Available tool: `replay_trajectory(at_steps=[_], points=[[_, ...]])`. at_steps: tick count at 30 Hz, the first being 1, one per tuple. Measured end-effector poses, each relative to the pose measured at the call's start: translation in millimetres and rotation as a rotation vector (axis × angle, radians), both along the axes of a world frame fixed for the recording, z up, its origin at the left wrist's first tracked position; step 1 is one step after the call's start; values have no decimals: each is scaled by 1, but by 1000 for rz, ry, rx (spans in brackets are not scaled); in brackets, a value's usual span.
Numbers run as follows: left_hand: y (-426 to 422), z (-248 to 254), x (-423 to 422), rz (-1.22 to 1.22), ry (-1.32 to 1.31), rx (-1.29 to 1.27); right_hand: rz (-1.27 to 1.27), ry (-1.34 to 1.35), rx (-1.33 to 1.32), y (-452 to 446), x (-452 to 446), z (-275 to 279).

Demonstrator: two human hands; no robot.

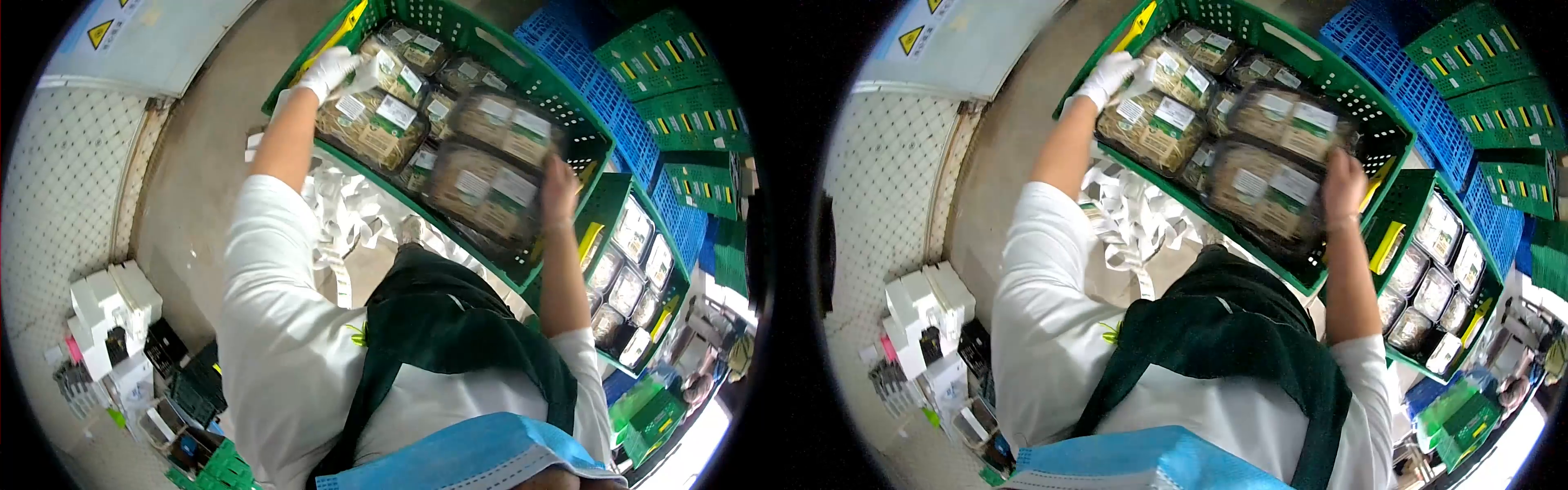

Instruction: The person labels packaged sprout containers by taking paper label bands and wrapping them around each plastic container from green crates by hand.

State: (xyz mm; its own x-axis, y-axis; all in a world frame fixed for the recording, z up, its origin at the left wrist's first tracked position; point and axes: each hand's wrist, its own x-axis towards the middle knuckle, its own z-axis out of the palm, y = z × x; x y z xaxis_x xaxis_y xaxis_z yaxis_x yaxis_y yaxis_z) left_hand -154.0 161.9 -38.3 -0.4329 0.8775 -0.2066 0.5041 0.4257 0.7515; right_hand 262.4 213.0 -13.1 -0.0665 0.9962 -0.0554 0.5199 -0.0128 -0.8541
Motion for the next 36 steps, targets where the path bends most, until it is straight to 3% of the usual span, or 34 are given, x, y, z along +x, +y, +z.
replay_trajectory(at_steps=[2,4,5,6,7,8,9,10,12,14,16,18,19,20,21,22,24,26,28,29,31,32,36], points=[[9,-8,-2,94,263,-13,9,-69,6,2,-44,-57],[10,0,-14,-122,661,-334,-9,-204,-110,-14,-78,-67],[2,15,-12,-157,741,-339,33,-216,-72,-16,-84,-94],[-4,13,-20,-81,680,-277,157,-312,-173,-18,-88,-91],[-16,34,-13,7,328,-227,535,-725,62,-10,-86,-116],[-32,75,16,63,-67,-80,840,-766,-19,1,-82,-112],[-43,76,14,14,-351,-54,772,-844,-221,-2,-82,-68],[-53,101,40,69,-452,-63,612,-735,-290,-4,-72,-45],[-84,104,46,10,-552,-107,445,-578,-252,-18,-42,-25],[-100,119,87,-66,-250,-15,471,-479,-276,-28,2,9],[-117,109,114,16,-386,19,334,-395,-66,-41,70,16],[-121,108,161,39,-946,-73,118,-466,-74,-44,162,20],[-114,112,182,-89,-1240,-105,65,-510,-42,-41,211,33],[-107,116,211,-110,-1263,-134,-61,-641,158,-39,263,28],[-97,120,249,-93,-1219,-165,-150,-663,-51,-30,315,34],[-86,122,287,-65,-1172,-198,-109,-832,59,-23,372,30],[-65,121,372,56,-1141,-251,-141,-1043,-14,-11,461,27],[-46,92,432,-165,-1290,-327,3,-1236,-24,-8,529,9],[-16,88,501,-183,-1338,-559,216,-1285,18,-12,580,-18],[-6,68,526,-236,-1405,-539,224,-1235,51,-13,591,-20],[16,63,583,-293,-1178,-534,261,-1107,131,0,612,-31],[25,44,602,-255,-1368,-537,280,-1028,176,9,624,-42],[61,11,649,27,-1383,-390,262,-952,82,56,630,-26]])
